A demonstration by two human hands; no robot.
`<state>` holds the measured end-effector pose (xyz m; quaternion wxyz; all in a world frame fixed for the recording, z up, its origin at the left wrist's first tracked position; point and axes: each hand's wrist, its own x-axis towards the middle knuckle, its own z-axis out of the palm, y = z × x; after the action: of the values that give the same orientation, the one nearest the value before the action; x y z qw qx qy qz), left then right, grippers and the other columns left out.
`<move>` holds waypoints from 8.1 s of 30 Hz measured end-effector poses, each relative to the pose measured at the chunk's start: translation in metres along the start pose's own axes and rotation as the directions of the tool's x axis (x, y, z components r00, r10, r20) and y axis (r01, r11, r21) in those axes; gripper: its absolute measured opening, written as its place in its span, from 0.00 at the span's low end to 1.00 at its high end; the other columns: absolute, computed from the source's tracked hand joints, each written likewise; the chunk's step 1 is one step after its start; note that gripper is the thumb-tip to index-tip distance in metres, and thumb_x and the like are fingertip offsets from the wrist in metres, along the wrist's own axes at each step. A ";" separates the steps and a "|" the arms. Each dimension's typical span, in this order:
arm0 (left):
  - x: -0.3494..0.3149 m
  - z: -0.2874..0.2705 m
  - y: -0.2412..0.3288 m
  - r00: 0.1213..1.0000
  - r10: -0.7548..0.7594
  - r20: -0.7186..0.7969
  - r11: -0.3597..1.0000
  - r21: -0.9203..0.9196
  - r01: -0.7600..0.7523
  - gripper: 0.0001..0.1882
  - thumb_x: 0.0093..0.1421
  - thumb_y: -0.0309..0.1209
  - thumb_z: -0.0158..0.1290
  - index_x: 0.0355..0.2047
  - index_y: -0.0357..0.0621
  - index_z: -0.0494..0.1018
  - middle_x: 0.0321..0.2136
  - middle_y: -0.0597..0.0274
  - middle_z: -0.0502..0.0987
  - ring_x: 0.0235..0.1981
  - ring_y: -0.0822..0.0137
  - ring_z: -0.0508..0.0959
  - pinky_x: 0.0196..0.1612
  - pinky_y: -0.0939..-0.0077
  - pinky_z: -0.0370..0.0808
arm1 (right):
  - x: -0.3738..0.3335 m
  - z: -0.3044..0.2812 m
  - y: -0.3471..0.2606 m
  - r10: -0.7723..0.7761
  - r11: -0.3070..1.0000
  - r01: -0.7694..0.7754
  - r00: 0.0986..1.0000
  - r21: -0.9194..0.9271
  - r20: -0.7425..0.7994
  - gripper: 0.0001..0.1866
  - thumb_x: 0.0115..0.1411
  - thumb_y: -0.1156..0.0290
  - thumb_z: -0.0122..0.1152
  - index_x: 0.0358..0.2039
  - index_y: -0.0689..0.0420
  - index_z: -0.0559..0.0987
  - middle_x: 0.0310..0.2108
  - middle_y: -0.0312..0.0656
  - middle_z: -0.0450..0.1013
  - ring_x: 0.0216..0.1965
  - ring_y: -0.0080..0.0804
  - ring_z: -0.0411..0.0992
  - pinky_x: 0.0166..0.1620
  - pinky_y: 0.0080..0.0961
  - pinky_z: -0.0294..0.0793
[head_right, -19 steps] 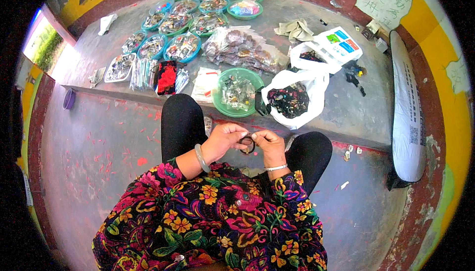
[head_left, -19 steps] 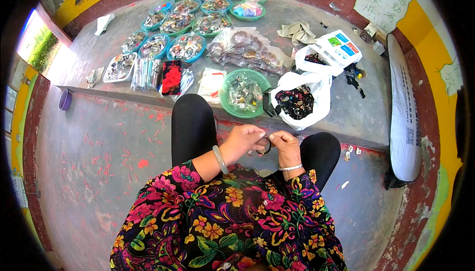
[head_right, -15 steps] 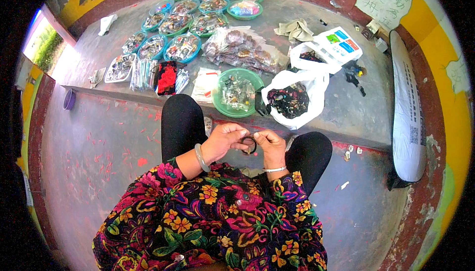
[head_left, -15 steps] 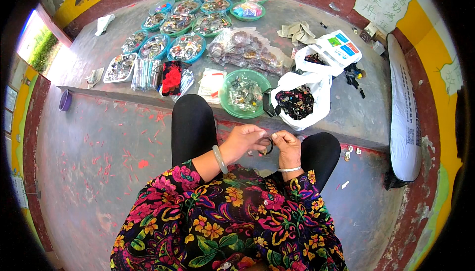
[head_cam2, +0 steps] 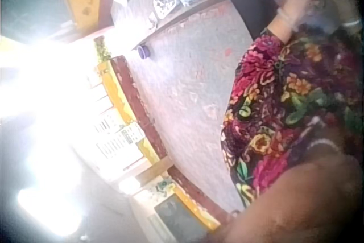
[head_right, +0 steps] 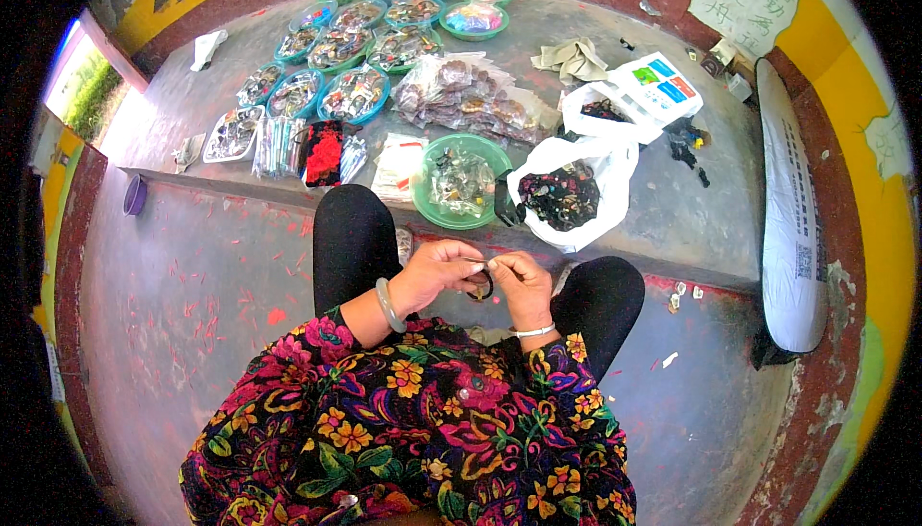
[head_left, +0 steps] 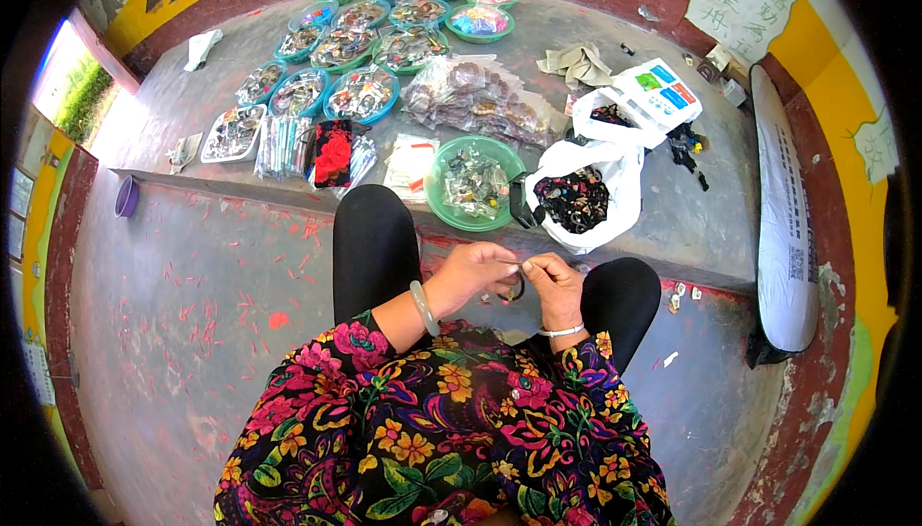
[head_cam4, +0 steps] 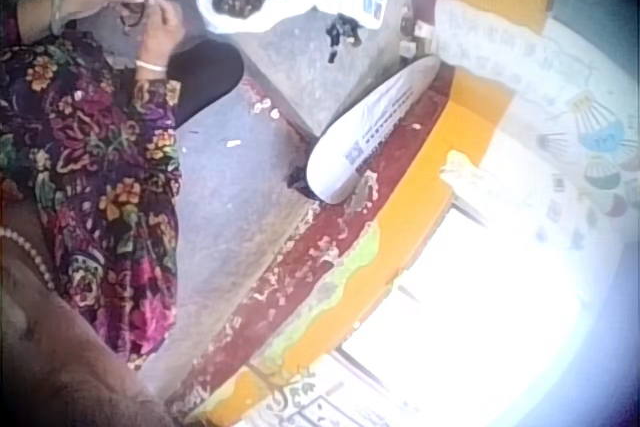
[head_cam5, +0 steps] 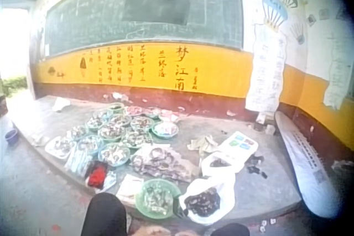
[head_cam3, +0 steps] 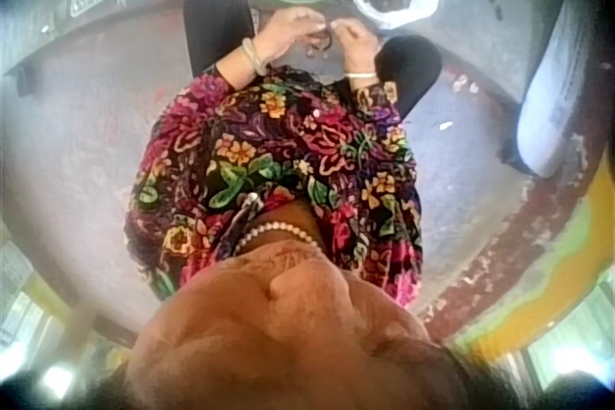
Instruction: The person sits on the floor and packs small jewelry items into clear plastic bags. They pick up items from a white sack, place them into bags, and arrange the sealed packages into a green bowl.
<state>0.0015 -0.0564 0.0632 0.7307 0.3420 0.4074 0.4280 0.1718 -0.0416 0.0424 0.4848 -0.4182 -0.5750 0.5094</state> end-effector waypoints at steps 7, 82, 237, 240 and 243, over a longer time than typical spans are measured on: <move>0.002 -0.003 -0.003 0.996 -0.077 -0.049 0.988 0.132 0.083 0.07 0.55 0.29 0.51 0.31 0.37 0.72 0.27 0.60 0.76 0.29 0.70 0.77 0.30 0.79 0.76 | -0.001 0.003 -0.009 -0.103 0.988 0.105 0.994 -0.111 0.029 0.03 0.51 0.77 0.57 0.25 0.63 0.76 0.23 0.34 0.68 0.24 0.17 0.64 0.26 0.16 0.64; 0.007 -0.025 -0.001 0.993 -0.016 -0.114 0.987 0.158 0.034 0.08 0.57 0.30 0.48 0.30 0.38 0.72 0.27 0.61 0.76 0.29 0.71 0.78 0.16 0.89 0.65 | 0.007 -0.015 0.019 0.411 0.844 -0.281 0.886 0.456 -0.216 0.04 0.50 0.76 0.59 0.26 0.62 0.77 0.21 0.36 0.72 0.20 0.21 0.68 0.25 0.15 0.66; 0.034 -0.036 -0.023 0.996 -0.015 0.083 0.954 0.301 -0.010 0.09 0.56 0.31 0.51 0.34 0.39 0.74 0.27 0.67 0.75 0.30 0.79 0.72 0.33 0.84 0.68 | 0.015 -0.018 0.015 0.513 0.778 -0.512 0.852 0.365 0.102 0.06 0.53 0.72 0.57 0.28 0.61 0.78 0.24 0.37 0.74 0.27 0.22 0.71 0.30 0.16 0.64; 0.034 -0.037 -0.020 0.994 -0.093 0.058 0.987 0.138 0.084 0.08 0.56 0.31 0.50 0.31 0.40 0.73 0.26 0.66 0.76 0.28 0.78 0.73 0.31 0.85 0.68 | 0.016 -0.021 0.027 0.522 0.781 -0.536 0.842 0.319 0.136 0.09 0.52 0.71 0.58 0.33 0.61 0.76 0.27 0.37 0.74 0.28 0.22 0.70 0.32 0.18 0.66; 0.035 -0.043 -0.018 0.988 -0.142 0.060 0.977 -0.152 0.150 0.07 0.56 0.31 0.50 0.28 0.41 0.73 0.24 0.66 0.75 0.24 0.76 0.73 0.28 0.84 0.68 | 0.018 -0.009 0.024 0.056 0.970 -0.097 0.981 -0.222 -0.185 0.16 0.48 0.73 0.60 0.40 0.58 0.74 0.33 0.40 0.72 0.32 0.27 0.70 0.37 0.23 0.67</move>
<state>-0.0201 -0.0251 0.0184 0.7943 0.2634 0.3789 0.3953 0.1767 -0.0189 0.0211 0.4624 -0.5372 -0.5680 0.4183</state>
